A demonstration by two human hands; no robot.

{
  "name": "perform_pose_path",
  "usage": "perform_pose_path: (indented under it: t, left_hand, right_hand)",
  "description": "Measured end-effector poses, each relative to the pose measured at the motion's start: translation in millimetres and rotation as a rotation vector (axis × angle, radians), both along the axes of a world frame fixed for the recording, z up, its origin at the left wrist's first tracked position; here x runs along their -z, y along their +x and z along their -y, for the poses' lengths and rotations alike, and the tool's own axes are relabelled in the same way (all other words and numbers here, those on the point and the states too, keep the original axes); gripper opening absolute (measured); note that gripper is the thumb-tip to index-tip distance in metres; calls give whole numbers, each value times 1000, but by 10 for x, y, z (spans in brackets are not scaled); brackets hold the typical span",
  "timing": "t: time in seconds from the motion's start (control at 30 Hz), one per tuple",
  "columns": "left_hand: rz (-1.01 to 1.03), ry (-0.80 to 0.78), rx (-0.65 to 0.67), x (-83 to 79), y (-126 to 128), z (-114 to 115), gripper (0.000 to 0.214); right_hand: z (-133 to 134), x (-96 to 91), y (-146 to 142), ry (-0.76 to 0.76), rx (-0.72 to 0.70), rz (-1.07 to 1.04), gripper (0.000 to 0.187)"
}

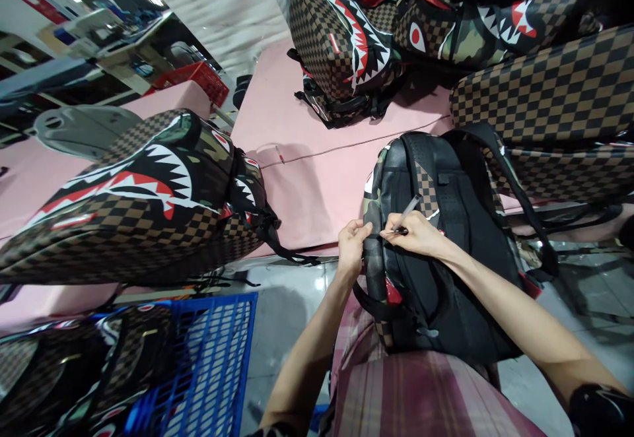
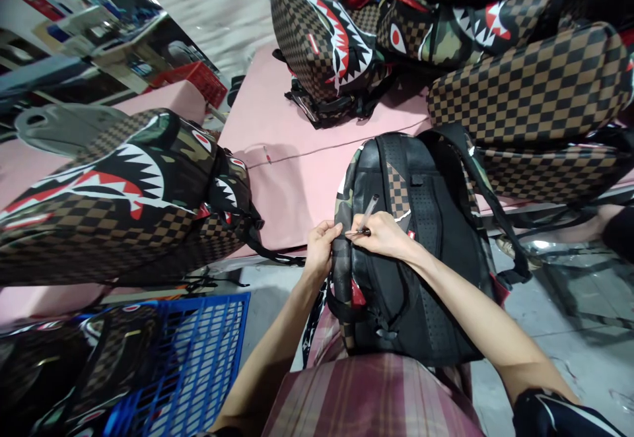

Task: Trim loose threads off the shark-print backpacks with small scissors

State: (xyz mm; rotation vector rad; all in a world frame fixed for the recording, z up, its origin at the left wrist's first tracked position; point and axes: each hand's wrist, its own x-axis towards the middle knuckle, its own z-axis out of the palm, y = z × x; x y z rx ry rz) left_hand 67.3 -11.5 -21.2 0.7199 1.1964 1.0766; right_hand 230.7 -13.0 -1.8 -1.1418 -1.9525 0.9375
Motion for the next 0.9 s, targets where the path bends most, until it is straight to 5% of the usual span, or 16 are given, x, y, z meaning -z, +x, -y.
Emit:
perform_pose_path:
  t: [0.47,0.73,0.9]
  left_hand:
    - [-1,2,-6,36,-13,-12,35]
    - [-103,-16,53,117,-70,-81,36]
    - [-289,-15,96,310,-172,-241,35]
  right_hand:
    - [-11,49,-63,48,42,-7,19]
    - [-135,92,35,-256,442,-776,28]
    - [-238,191,-13,-368,476,-911,33]
